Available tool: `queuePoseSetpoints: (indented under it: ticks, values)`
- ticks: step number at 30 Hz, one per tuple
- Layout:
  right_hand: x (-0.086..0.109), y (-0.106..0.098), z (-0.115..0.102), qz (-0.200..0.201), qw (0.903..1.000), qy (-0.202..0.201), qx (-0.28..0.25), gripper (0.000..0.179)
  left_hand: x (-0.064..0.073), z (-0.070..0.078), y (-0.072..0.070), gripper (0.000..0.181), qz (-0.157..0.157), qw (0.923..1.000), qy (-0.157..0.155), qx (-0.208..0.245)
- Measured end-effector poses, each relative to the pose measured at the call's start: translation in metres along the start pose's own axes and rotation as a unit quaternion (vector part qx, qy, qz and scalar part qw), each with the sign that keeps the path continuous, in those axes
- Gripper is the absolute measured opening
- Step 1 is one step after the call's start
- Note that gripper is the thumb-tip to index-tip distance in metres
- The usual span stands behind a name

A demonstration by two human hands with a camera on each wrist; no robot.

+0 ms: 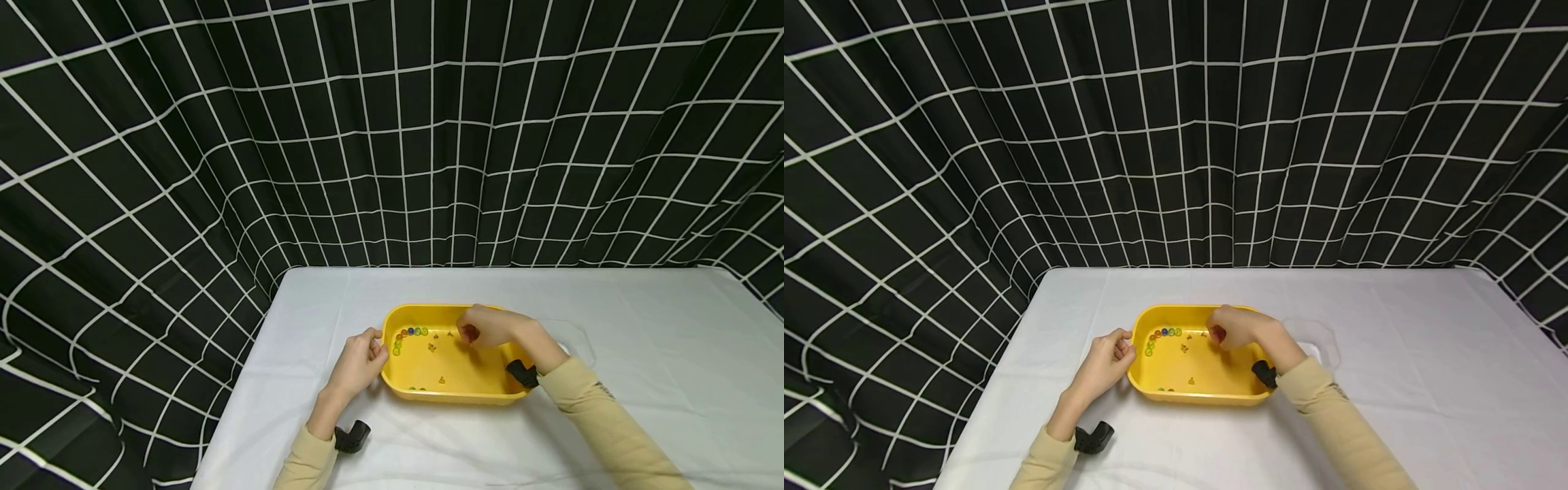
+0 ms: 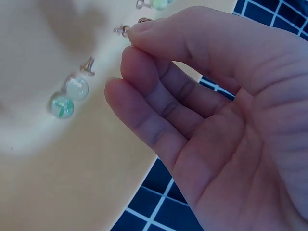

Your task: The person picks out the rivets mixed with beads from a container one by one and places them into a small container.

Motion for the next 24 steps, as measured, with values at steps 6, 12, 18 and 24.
queuePoseSetpoints:
  ticks: [6,12,18,24]
  values:
    - [0.008,-0.005,0.0,0.01,0.9999,0.004,0.002,0.019,0.0,0.0,0.0,0.026,0.0,1.0,0.001,0.002]
    - [0.014,-0.008,0.001,0.012,0.9999,0.003,0.002,0.02,0.0,0.0,0.001,0.026,0.0,1.0,-0.003,0.003]
    - [0.019,-0.011,0.003,0.02,0.9998,-0.002,0.002,0.021,0.001,0.0,0.001,0.026,0.006,1.0,0.003,0.001]
    - [0.024,-0.014,0.004,0.026,0.9997,0.001,-0.001,0.023,0.001,-0.001,0.002,0.025,0.009,1.0,0.002,0.001]
Point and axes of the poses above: each hand's wrist, its own x-axis away from the middle knuckle, its own y-axis out of the palm, z = x × y, the point moved 1 cm from there along -x, towards the middle knuckle, and after that the axes turned 4 degrees about -y, right-handed, at the moved point
